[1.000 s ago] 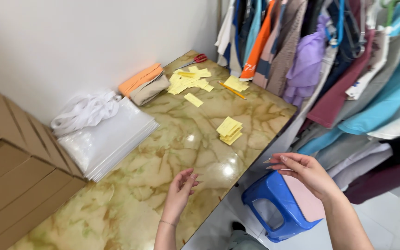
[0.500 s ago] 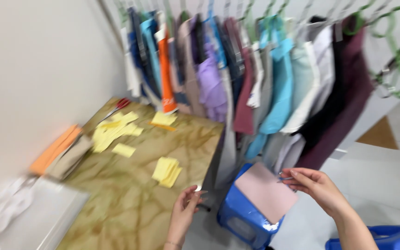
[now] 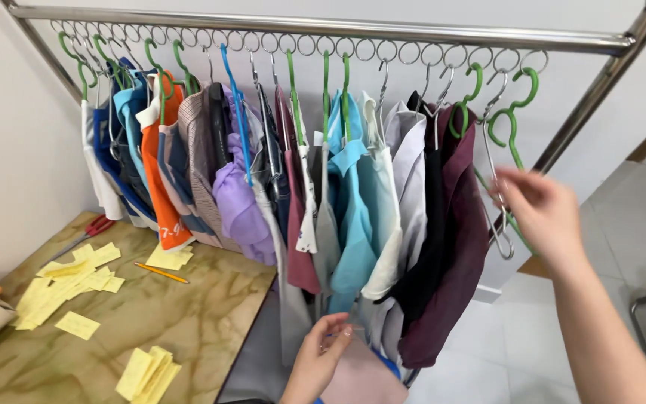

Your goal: The person folds a beige t-shirt, a maroon long-sleeved shirt, and a black t-shirt on a marble-patterned table. They retrieve the shirts from a nearby clothing rack, fold them neatly by hand, and place them in a stack on the table.

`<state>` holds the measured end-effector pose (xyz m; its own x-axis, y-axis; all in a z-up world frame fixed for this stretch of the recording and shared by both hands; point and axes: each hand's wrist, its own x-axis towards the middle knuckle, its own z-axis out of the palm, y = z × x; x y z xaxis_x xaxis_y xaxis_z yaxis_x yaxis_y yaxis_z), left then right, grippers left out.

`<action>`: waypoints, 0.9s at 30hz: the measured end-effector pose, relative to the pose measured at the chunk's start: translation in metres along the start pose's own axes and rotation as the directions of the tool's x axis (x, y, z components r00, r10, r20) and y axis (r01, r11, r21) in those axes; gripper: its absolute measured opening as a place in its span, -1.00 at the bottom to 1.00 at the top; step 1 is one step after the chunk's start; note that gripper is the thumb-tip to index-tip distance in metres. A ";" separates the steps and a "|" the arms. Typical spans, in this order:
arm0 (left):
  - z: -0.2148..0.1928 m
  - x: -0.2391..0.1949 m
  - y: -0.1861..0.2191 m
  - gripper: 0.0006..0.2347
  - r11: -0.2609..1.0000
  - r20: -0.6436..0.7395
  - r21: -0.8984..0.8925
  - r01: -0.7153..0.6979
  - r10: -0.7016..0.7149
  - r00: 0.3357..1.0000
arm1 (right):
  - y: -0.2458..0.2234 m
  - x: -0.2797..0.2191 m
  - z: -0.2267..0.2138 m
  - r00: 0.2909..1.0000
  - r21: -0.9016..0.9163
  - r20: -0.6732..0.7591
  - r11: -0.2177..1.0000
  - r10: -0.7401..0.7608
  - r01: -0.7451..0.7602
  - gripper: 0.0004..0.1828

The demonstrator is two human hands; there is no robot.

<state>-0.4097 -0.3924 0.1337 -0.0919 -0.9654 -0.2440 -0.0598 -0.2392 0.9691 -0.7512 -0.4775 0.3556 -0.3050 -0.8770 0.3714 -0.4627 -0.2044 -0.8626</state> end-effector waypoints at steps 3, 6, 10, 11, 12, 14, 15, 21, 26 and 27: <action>0.025 0.008 0.009 -0.68 0.999 -0.019 -0.032 -0.037 0.036 0.999 | 0.024 0.110 0.018 0.928 -0.573 0.046 0.751 -0.371 0.329 -0.70; 0.041 0.003 0.030 -0.66 0.999 -0.006 -0.027 -0.024 0.024 1.000 | 0.043 0.170 0.054 0.987 -0.868 0.067 0.480 -0.146 0.130 -0.39; 0.050 0.002 0.032 -0.67 1.000 -0.024 -0.012 -0.019 0.019 1.000 | 0.081 0.202 0.078 0.972 -0.924 0.055 0.357 -0.230 0.136 -0.46; 0.051 0.002 0.033 -0.67 1.000 -0.031 0.005 -0.016 0.016 0.999 | 0.085 0.207 0.077 0.962 -0.916 0.036 0.376 -0.271 0.141 -0.55; 0.050 0.001 0.033 -0.67 1.000 -0.035 0.029 -0.010 0.011 0.999 | 0.091 0.210 0.077 0.952 -0.906 0.011 0.400 -0.305 0.139 -0.62; 0.052 0.003 0.035 -0.67 0.999 -0.040 0.032 0.000 0.001 0.999 | 0.080 0.203 0.063 0.937 -0.877 -0.009 0.454 -0.349 0.161 -0.64; 0.052 0.004 0.036 -0.67 0.999 -0.042 0.032 0.011 -0.009 0.999 | 0.075 0.200 0.056 0.920 -0.846 -0.031 0.500 -0.391 0.184 -0.65; 0.094 0.005 0.090 -0.78 0.953 -0.032 0.022 -0.302 0.302 0.953 | -0.001 0.098 -0.010 0.936 -0.770 -0.006 0.598 -0.353 0.221 -0.67; 0.148 -0.016 0.159 -0.75 0.784 0.009 0.000 -0.621 0.621 0.784 | -0.023 -0.008 -0.052 0.974 -0.670 -0.002 0.723 -0.227 0.167 -0.58; 0.158 -0.020 0.167 -0.70 0.686 0.015 0.064 -0.725 0.725 0.688 | -0.023 -0.027 -0.060 0.975 -0.652 0.022 0.736 -0.222 0.183 -0.57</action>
<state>-0.5746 -0.3966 0.2944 -0.1214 -0.8363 0.5346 -0.0382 0.5422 0.8394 -0.7823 -0.4230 0.3856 -0.1759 -0.8190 0.5461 -0.9389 -0.0272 -0.3432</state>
